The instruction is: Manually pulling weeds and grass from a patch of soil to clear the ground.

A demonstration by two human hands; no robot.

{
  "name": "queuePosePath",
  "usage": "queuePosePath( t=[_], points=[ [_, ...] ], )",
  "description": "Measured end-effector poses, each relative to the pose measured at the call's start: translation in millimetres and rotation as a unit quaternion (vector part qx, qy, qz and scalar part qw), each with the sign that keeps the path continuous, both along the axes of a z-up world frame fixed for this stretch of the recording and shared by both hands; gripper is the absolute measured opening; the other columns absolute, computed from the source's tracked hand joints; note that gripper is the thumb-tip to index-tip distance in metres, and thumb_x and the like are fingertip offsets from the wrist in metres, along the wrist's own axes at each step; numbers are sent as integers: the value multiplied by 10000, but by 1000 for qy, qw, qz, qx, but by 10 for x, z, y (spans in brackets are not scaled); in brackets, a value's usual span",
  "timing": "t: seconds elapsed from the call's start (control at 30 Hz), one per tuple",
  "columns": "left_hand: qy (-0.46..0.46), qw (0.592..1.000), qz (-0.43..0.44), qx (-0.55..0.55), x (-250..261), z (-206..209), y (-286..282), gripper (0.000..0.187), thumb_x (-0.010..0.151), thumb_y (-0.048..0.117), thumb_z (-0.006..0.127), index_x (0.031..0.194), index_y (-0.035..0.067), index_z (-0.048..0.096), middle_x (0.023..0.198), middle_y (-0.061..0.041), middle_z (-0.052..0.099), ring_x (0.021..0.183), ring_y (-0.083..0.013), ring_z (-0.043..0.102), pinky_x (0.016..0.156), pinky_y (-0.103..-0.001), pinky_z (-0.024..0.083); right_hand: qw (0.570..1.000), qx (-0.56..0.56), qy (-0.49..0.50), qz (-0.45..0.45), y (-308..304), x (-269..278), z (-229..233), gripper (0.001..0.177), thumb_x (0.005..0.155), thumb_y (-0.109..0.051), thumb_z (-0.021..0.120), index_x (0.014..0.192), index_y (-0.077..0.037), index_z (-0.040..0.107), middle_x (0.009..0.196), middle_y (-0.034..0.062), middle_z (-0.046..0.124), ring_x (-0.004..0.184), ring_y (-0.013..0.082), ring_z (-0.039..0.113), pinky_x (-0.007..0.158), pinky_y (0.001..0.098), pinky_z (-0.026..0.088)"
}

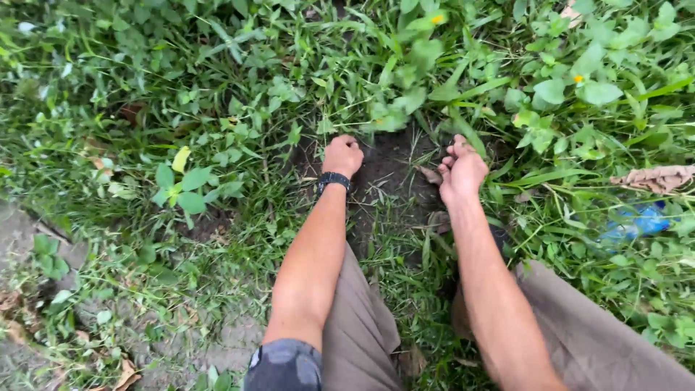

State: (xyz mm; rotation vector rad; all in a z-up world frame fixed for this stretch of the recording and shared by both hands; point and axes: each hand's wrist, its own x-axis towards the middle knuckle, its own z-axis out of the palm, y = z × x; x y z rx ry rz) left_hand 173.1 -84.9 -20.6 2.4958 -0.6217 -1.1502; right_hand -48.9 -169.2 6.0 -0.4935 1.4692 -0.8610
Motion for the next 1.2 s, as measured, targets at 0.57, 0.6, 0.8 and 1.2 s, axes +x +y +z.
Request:
queuePosePath(
  t=[0.57, 0.6, 0.8, 1.2],
  points=[
    [-134, 965, 171, -149, 435, -1624, -420, 203, 854, 334, 743, 832, 158, 645, 970, -86, 739, 1078, -300, 697, 983, -424, 547, 994, 74, -85, -4, 436, -144, 125, 290, 987, -91, 573, 1261, -19, 636, 801, 48, 647, 609, 119, 595, 521, 242, 544],
    [-134, 964, 174, -149, 430, -1650, -427, 203, 854, 334, 743, 832, 158, 645, 970, -86, 739, 1078, -300, 697, 983, -424, 547, 994, 74, -84, -2, 404, -154, 62, 290, 987, -91, 573, 1261, -19, 636, 801, 48, 647, 609, 119, 595, 521, 242, 544],
    [23, 942, 269, -201, 173, -503, -425, 336, 898, 273, 559, 1145, 65, 649, 1225, -156, 688, 1251, -272, 623, 1126, -423, 483, 989, 73, -128, 31, 456, 161, -291, 265, 967, -114, 602, 1215, -53, 672, 785, 54, 664, 580, 124, 618, 508, 234, 548],
    [5, 993, -120, 9, -167, 1690, 470, 246, 862, 308, 683, 939, 76, 649, 1039, -248, 729, 1120, -437, 682, 926, -515, 553, 907, -178, 222, 311, 267, 1109, -975, 287, 891, -304, 728, 1156, -195, 741, 895, 101, 732, 885, 341, 720, 765, 512, 600]
  ],
)
